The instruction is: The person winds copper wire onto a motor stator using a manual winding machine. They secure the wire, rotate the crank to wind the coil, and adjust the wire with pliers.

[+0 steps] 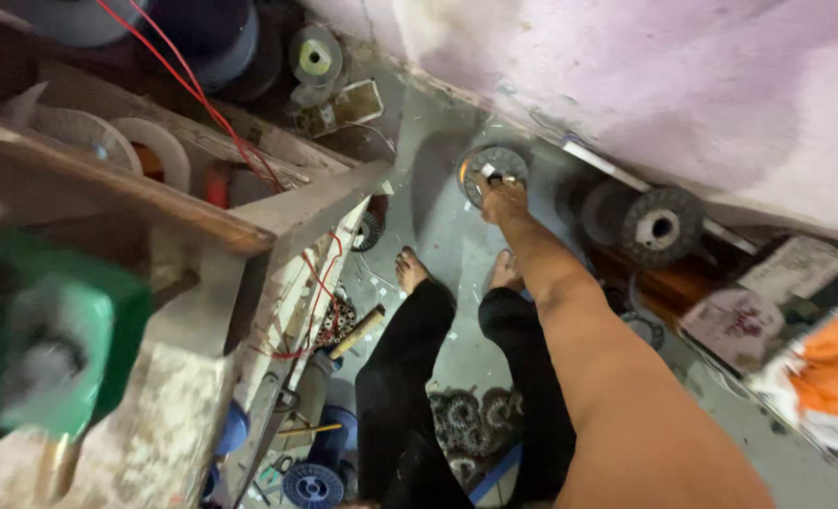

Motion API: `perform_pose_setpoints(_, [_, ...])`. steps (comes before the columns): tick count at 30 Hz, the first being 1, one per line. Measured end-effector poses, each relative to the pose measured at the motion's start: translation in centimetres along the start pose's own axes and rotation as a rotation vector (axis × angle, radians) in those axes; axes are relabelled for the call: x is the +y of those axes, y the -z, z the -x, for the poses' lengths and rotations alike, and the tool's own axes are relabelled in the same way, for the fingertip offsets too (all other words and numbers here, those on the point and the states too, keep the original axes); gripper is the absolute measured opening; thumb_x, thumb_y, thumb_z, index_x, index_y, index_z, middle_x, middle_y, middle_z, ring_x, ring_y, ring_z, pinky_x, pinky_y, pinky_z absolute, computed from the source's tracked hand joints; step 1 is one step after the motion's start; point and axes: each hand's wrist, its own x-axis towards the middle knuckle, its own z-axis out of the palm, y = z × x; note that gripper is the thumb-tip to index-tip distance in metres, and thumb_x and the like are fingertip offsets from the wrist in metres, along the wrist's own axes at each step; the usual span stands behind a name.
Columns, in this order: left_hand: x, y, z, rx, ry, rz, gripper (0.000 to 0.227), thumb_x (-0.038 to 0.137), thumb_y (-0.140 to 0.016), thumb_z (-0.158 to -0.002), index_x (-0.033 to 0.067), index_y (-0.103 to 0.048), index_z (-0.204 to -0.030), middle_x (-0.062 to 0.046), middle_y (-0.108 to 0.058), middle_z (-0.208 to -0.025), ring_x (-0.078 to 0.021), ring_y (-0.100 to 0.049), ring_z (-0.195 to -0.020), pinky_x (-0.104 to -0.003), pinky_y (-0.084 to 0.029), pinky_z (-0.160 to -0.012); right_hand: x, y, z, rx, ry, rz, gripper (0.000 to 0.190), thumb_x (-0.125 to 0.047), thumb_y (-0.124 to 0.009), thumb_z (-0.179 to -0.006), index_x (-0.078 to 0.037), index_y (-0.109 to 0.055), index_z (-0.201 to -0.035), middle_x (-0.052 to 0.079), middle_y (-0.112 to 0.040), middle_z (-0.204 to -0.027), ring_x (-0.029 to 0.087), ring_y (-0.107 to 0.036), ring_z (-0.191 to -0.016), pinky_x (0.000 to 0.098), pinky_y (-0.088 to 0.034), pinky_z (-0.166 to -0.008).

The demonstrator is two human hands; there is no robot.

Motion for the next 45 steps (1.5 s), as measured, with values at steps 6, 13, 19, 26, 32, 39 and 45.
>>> perform_pose_setpoints(6, [5.0, 0.7, 5.5, -0.137, -0.242, -0.048, 0.019, 0.019, -0.08, -0.084, 0.0047, -0.086, -0.096, -0.004, -0.085, -0.082, -0.0092, -0.07, -0.074, -0.025, -0.056, -0.071, -0.7, 6.6, 11.2, 0.128, 0.331, -0.362, 0.048, -0.019, -0.077, -0.082, -0.008, -0.068, -0.128, 0.02, -0.067, -0.13, 0.039, -0.063, -0.121, 0.0481, -0.049, -0.103])
perform_pose_setpoints(13, [12.3, 1.8, 12.4, -0.289, -0.701, -0.029, 0.015, 0.019, -0.081, -0.09, 0.0075, -0.085, -0.1, -0.001, -0.069, -0.072, -0.0043, -0.051, -0.064, -0.024, -0.04, -0.056, -7.2, 26.7, 37.1, 0.178, 0.56, -1.101, 0.028, -0.018, -0.061, -0.106, -0.008, -0.067, -0.131, 0.011, -0.071, -0.131, 0.027, -0.066, -0.125, 0.0412, -0.051, -0.107])
perform_pose_setpoints(19, [18.7, 5.6, 21.0, -0.352, -0.863, -0.015, 0.013, 0.019, -0.079, -0.09, 0.0094, -0.082, -0.099, 0.008, -0.066, -0.069, -0.0027, -0.038, -0.056, -0.024, -0.03, -0.048, -13.9, 42.5, 52.7, 0.16, 0.864, -0.992, 0.031, -0.023, -0.074, -0.1, -0.005, -0.07, -0.125, 0.012, -0.072, -0.107, 0.024, -0.071, -0.099, 0.0355, -0.056, -0.087])
perform_pose_setpoints(26, [20.6, 12.0, 26.7, -0.315, -1.056, 0.046, 0.013, 0.016, -0.083, -0.091, 0.0064, -0.082, -0.099, 0.002, -0.053, -0.079, -0.0061, -0.043, -0.067, -0.024, -0.034, -0.055, -13.2, 49.7, 58.1, 0.564, 0.813, -0.697, 0.009, -0.016, -0.082, -0.094, -0.012, -0.082, -0.102, -0.002, -0.068, -0.074, 0.009, -0.05, -0.061, 0.0292, -0.038, -0.057])
perform_pose_setpoints(32, [21.6, 17.3, 27.5, -0.293, -1.22, 0.053, 0.011, 0.016, -0.082, -0.091, 0.0073, -0.08, -0.098, -0.001, -0.073, -0.086, -0.0075, -0.065, -0.08, -0.024, -0.051, -0.07, -10.5, 53.2, 59.8, 0.783, 0.662, -0.656, 0.008, -0.013, -0.083, -0.098, -0.01, -0.08, -0.105, -0.002, -0.066, -0.075, 0.007, -0.045, -0.06, 0.0238, -0.031, -0.053])
perform_pose_setpoints(39, [23.4, 20.7, 26.8, -0.082, -1.214, 0.081, 0.012, 0.016, -0.081, -0.093, 0.0062, -0.081, -0.099, -0.003, -0.074, -0.084, -0.0096, -0.063, -0.074, -0.026, -0.049, -0.067, -9.0, 53.6, 56.1, 0.919, 0.382, -0.975, 0.005, -0.005, -0.083, -0.105, -0.004, -0.08, -0.109, 0.0, -0.064, -0.082, 0.006, -0.046, -0.064, 0.0215, -0.032, -0.058])
perform_pose_setpoints(45, [27.2, 19.5, 27.4, 0.137, -1.309, -0.07, 0.016, 0.024, -0.08, -0.094, 0.0085, -0.081, -0.098, -0.004, -0.077, -0.088, -0.0131, -0.071, -0.075, -0.029, -0.055, -0.067, -11.0, 57.5, 51.8, 0.706, 0.454, -0.504, 0.018, -0.007, -0.083, -0.093, 0.001, -0.078, -0.109, 0.014, -0.076, -0.109, 0.025, -0.07, -0.104, 0.0369, -0.053, -0.095])
